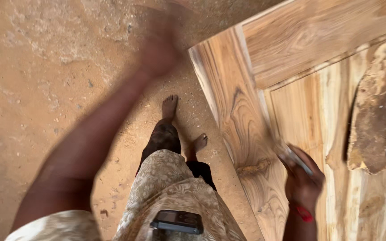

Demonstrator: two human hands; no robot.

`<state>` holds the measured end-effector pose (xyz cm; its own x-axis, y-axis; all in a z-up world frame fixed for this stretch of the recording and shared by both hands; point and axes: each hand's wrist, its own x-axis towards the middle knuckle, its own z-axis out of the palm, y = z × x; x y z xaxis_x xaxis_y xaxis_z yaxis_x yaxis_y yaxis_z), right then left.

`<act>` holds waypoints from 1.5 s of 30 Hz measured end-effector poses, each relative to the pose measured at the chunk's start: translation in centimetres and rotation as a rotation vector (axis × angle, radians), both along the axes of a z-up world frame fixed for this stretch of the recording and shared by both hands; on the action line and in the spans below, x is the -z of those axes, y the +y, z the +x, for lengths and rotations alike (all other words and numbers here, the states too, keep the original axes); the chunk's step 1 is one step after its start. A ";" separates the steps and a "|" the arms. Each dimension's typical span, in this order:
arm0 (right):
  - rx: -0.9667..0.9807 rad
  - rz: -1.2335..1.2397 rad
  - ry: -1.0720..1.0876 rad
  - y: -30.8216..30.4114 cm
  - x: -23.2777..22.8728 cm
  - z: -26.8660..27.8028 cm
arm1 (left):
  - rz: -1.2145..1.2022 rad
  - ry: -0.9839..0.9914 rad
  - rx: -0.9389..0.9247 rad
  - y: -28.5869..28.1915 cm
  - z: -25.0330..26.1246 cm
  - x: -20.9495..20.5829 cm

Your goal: The person sands a large wooden panel using a sanding block. They rub the block back and forth across the surface and edges of the wood, occasionally dipping the block into a small pile of sanding material on the panel to refresh the abrasive surface.

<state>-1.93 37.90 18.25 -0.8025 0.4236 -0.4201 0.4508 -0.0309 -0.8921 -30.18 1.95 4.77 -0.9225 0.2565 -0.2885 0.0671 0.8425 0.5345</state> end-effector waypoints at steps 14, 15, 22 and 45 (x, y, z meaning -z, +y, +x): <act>-0.979 1.159 0.279 -18.1 4.0 -13.4 | 0.072 -0.302 -0.156 -13.0 18.8 11.2; -1.018 1.110 0.243 -17.5 3.5 -13.2 | 0.083 -0.326 -0.163 -13.6 21.4 12.0; -0.917 1.245 0.330 -19.2 5.7 -17.8 | 0.037 -0.727 -0.224 -16.5 29.4 12.6; -1.357 1.046 0.390 -17.0 2.0 -24.4 | 0.065 -0.648 -0.533 -22.4 32.0 17.6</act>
